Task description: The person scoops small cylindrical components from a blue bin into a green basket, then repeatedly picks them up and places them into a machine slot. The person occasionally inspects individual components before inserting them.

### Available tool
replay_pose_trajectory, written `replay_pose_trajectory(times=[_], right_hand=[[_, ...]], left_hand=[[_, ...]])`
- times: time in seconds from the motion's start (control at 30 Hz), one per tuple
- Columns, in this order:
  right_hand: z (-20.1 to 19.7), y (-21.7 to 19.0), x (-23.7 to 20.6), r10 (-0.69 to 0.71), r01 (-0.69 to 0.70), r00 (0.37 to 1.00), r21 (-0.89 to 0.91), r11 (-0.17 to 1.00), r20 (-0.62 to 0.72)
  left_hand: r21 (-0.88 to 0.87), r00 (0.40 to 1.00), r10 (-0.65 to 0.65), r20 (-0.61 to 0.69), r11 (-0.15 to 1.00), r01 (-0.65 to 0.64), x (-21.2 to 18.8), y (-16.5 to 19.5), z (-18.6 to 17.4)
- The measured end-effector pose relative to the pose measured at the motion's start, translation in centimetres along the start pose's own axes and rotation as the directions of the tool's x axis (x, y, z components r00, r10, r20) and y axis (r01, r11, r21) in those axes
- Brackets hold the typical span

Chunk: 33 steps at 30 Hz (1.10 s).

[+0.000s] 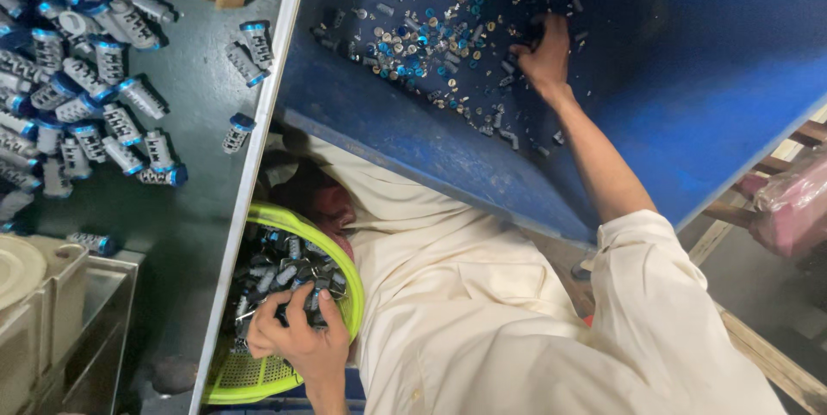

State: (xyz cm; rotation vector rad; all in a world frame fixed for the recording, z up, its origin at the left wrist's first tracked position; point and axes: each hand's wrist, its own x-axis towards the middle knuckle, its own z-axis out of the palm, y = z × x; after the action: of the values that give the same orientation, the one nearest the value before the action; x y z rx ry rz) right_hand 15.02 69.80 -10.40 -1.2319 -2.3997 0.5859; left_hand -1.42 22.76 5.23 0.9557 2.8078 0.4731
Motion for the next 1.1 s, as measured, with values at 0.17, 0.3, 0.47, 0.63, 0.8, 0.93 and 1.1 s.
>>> replay_pose_trajectory(times=[0.17, 0.3, 0.47, 0.63, 0.8, 0.93, 1.1], right_hand=[[1.0, -0.1, -0.9, 0.098, -0.099, 0.986, 0.001, 0.995, 0.136], [1.9, -2.2, -2.6, -0.032, 0.022, 0.972, 0.043, 0.999, 0.232], [4.2, -6.5, -3.0, -0.155, 0.052, 0.881, 0.233, 0.971, 0.448], [7.5, -8.6, -1.5, -0.423, 0.313, 0.745, 0.290, 0.904, 0.515], [8.8, -8.9, -1.2, -0.517, 0.517, 0.649, 0.174, 0.838, 0.558], [9.1, -8.9, -1.6, -0.552, 0.558, 0.702, 0.133, 0.819, 0.451], [8.2, -8.1, -2.2, -0.337, 0.335, 0.686, 0.131, 0.933, 0.645]], left_hand=[[0.003, 1.000, -0.007, 0.007, 1.000, 0.007, 0.0, 0.0, 0.0], [-0.006, 1.000, 0.008, -0.002, 1.000, -0.008, 0.0, -0.1, 0.0], [-0.011, 1.000, -0.005, -0.001, 1.000, 0.005, 0.2, -0.1, 0.1], [-0.025, 1.000, -0.006, 0.008, 1.000, 0.006, 0.2, -0.1, -0.1], [-0.027, 1.000, -0.018, -0.004, 0.999, 0.017, 0.2, -0.2, 0.0], [-0.038, 1.000, -0.020, -0.005, 0.999, 0.020, 0.3, -0.3, 0.1], [-0.049, 1.000, -0.015, -0.002, 0.999, 0.015, 0.3, -0.3, 0.0]])
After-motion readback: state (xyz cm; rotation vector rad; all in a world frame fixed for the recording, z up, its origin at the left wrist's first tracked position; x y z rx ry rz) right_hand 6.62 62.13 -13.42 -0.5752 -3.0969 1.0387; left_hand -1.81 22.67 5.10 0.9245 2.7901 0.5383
